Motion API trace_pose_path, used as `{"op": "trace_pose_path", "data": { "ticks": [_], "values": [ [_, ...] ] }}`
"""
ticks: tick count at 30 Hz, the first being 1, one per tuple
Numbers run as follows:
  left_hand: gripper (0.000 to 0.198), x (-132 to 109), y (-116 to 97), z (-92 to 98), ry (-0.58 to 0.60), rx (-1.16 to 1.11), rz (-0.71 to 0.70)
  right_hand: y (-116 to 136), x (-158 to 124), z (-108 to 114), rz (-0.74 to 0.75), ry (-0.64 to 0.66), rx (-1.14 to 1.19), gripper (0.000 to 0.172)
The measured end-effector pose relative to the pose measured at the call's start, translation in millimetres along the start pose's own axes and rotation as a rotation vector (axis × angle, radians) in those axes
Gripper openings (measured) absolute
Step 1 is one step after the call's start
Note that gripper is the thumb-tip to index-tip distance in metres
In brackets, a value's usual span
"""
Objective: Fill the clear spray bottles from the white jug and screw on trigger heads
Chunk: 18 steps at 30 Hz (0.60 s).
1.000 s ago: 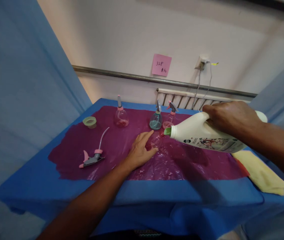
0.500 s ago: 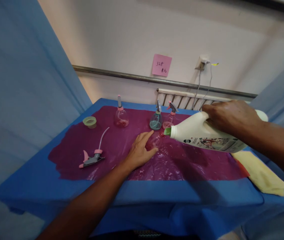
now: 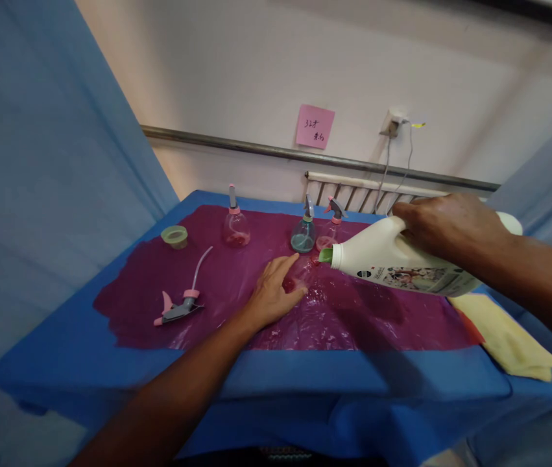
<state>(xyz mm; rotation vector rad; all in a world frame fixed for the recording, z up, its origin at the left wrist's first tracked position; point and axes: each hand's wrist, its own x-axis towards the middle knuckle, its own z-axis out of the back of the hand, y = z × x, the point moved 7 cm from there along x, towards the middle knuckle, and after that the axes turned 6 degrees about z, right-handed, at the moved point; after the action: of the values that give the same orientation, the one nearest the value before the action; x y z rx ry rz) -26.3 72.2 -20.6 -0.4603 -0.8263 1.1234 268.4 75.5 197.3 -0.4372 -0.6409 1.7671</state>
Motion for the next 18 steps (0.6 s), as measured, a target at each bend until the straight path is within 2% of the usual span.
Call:
{"op": "trace_pose_path", "data": {
  "ticks": [18],
  "values": [
    [0.083, -0.2, 0.9, -0.2, -0.009, 0.003, 0.005, 0.2, 2.2, 3.4, -0.019, -0.013, 0.007, 0.019]
  ]
}}
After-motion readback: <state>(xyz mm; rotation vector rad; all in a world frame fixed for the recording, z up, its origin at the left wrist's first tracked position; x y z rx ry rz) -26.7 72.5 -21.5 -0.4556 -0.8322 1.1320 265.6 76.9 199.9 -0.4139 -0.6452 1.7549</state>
